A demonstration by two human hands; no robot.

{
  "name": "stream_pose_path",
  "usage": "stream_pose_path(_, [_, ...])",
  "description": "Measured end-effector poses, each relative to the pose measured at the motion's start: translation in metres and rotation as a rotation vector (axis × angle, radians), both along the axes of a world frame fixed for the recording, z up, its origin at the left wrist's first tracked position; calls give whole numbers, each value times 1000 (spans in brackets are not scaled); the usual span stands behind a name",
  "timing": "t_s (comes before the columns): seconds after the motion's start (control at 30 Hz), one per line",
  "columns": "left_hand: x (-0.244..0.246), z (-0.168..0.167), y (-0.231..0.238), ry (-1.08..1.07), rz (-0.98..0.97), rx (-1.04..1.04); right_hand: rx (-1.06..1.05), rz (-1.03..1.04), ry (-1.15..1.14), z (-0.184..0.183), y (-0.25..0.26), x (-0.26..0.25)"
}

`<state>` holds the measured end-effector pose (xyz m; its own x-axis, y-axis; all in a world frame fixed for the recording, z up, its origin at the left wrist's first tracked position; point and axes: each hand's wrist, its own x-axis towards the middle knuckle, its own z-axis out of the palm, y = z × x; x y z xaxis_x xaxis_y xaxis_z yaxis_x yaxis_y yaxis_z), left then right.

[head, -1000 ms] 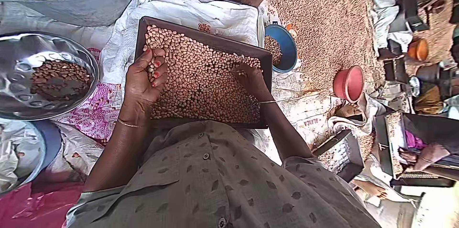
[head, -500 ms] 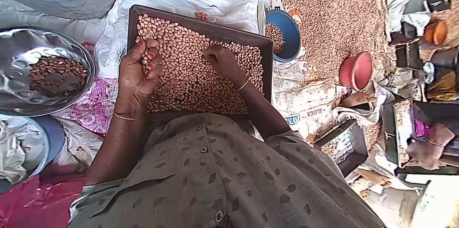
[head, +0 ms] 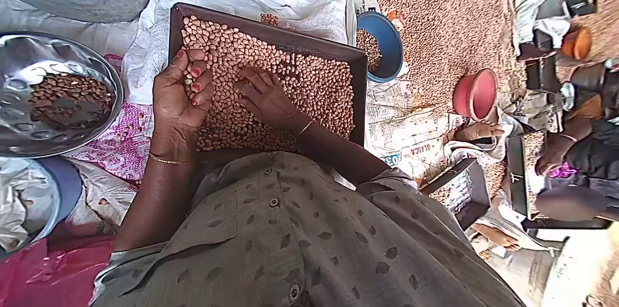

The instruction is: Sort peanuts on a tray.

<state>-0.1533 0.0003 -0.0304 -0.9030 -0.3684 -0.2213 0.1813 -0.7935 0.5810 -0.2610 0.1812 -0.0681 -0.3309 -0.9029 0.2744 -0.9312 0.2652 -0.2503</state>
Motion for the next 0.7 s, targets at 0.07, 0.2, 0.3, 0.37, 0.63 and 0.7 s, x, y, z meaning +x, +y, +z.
stream_pose_path(0.07, [0, 0, 0, 2, -3, -10, 30, -99, 62, -5, 2, -13])
stream_pose_path(0.2, [0, 3, 1, -6, -1, -12, 70, -560, 114, 11, 35, -57])
stream_pose_path(0.3, [0, 3, 1, 4, -9, -2, 53, -677, -9, 35, 66, -64])
stream_pose_path(0.37, [0, 3, 1, 7, -18, -3, -18, -543, -143, 42, 74, -54])
stream_pose_path(0.63, [0, 3, 1, -28, -27, -37, 268, -280, -71, 26, 51, -6])
stream_pose_path(0.7, [-1, 3, 2, -34, -48, -49, 359, -319, -25, 30, 47, 2])
